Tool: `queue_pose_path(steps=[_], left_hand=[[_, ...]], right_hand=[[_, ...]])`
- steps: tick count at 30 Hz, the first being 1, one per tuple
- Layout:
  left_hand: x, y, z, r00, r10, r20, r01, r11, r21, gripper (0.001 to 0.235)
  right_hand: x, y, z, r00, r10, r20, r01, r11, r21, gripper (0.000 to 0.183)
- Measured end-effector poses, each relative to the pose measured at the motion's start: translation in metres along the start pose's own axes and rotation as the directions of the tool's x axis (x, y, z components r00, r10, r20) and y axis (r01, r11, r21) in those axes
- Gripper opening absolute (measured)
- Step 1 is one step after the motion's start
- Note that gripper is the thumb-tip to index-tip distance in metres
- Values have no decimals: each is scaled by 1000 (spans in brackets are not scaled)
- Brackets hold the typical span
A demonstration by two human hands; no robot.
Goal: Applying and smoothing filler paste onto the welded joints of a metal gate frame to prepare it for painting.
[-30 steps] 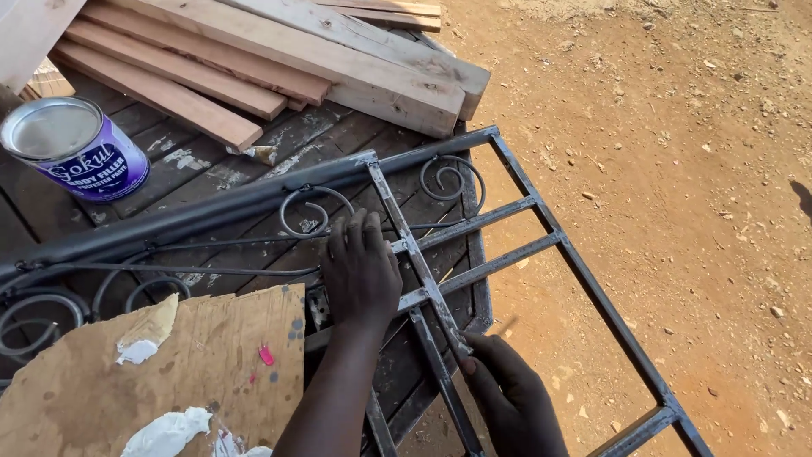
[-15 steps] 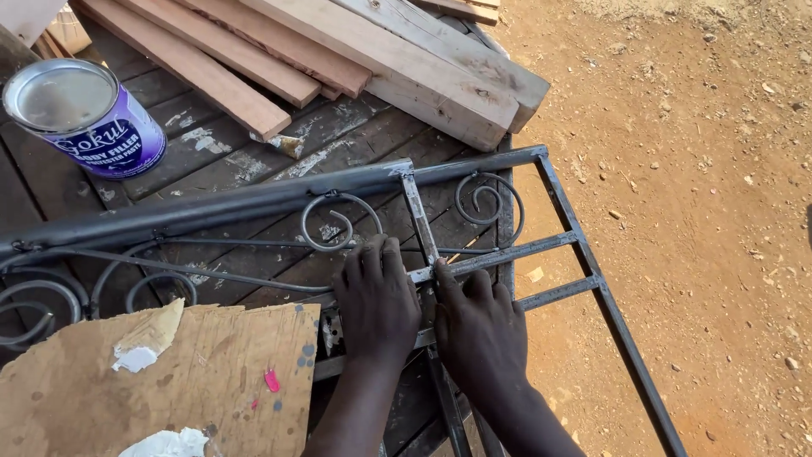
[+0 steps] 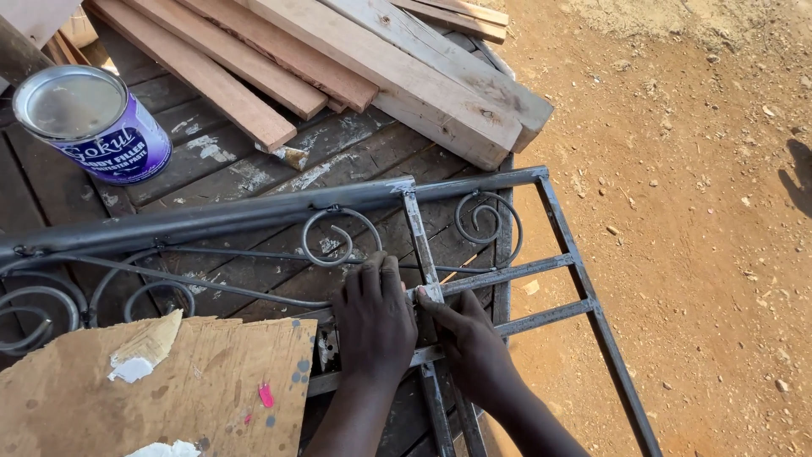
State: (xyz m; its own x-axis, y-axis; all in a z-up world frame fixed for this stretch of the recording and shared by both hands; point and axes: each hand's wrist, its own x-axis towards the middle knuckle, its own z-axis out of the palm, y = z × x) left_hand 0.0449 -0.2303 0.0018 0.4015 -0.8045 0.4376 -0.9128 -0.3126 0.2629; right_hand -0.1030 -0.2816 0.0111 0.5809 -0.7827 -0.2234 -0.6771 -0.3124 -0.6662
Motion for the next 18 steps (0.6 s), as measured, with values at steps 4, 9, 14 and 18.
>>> queue_pose_path(steps=[4, 9, 14, 18], left_hand=[[0, 0, 2, 1000, 11, -5, -11, 1000, 13, 33], [0, 0, -1, 1000, 7, -4, -7, 1000, 11, 31], [0, 0, 1, 1000, -7, 11, 7, 1000, -2, 32], [-2, -1, 3, 999, -16, 40, 17, 1000, -20, 34]], right_hand=[[-8, -7, 5, 996, -68, -60, 74, 993, 93, 74], [-22, -12, 20, 971, 78, -225, -64, 996, 69, 66], [-14, -36, 15, 962, 127, -240, -125, 992, 21, 51], [-9, -30, 12, 983, 2, -181, 3, 1000, 28, 60]])
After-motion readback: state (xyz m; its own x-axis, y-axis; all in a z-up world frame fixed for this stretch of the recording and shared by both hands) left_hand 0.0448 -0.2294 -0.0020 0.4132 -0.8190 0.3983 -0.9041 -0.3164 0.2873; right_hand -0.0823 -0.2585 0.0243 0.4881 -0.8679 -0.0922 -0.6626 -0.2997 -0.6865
